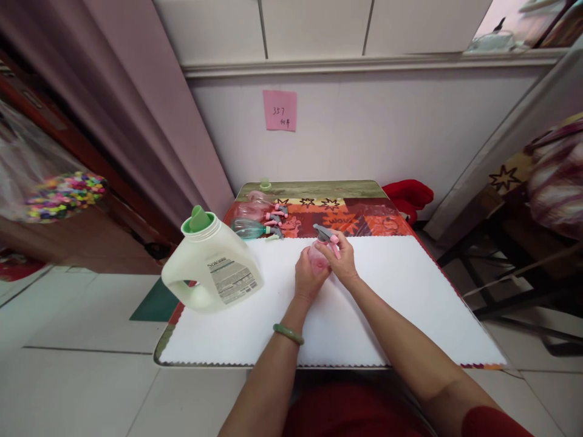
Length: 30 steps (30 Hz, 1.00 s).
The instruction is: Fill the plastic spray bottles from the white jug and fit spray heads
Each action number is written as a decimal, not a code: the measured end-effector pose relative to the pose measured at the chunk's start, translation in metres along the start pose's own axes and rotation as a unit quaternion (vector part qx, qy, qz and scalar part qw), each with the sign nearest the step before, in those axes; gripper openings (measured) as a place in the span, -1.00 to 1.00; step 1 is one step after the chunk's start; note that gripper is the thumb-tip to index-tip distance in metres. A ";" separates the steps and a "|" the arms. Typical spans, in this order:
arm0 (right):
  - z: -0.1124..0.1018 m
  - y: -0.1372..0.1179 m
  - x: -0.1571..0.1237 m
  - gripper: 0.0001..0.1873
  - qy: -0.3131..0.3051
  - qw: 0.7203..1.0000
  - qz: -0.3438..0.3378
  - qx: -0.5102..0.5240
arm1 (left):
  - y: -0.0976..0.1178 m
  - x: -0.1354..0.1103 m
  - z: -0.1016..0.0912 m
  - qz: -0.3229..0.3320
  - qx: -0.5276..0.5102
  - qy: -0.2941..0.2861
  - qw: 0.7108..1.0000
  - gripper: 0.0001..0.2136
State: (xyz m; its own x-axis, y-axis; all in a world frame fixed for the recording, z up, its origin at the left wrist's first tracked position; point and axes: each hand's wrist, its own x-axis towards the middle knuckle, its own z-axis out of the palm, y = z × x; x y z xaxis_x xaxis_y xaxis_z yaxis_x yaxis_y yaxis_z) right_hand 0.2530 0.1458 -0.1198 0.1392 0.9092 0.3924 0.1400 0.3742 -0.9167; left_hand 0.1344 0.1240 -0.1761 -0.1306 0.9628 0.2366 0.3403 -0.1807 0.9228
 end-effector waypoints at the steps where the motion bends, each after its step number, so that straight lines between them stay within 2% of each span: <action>1: 0.000 0.001 0.000 -0.63 -0.001 1.000 -0.004 0.001 | -0.001 0.000 0.000 0.004 0.002 -0.002 1.000 -0.32; 9: 0.003 0.006 -0.005 -0.64 -0.010 0.999 0.012 0.044 | -0.002 0.000 0.000 0.017 0.011 0.001 1.000 -0.34; 14: 0.010 0.000 -0.002 -0.40 0.039 0.996 0.019 0.079 | -0.001 0.000 0.000 0.028 0.017 0.003 0.999 -0.35; 19: 0.014 0.000 0.001 -0.58 0.031 0.993 0.042 0.105 | -0.001 0.000 0.000 0.038 0.019 -0.001 0.999 -0.33; 23: 0.007 0.005 -0.001 -0.59 0.015 0.992 0.062 0.105 | -0.004 0.000 0.000 0.032 0.023 0.001 0.999 -0.32; 30: 0.002 0.008 -0.003 -0.62 -0.038 0.993 0.044 0.105 | -0.001 0.001 0.001 0.016 0.028 0.003 0.999 -0.34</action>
State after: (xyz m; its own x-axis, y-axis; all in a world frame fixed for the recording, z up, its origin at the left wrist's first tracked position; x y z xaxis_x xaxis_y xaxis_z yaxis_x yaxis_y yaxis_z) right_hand 0.2519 0.1463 -0.1284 0.0669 0.9480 0.3111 -0.0775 0.3158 -0.9456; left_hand 0.1350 0.1249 -0.1772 -0.1252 0.9555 0.2671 0.3958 -0.1987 0.8966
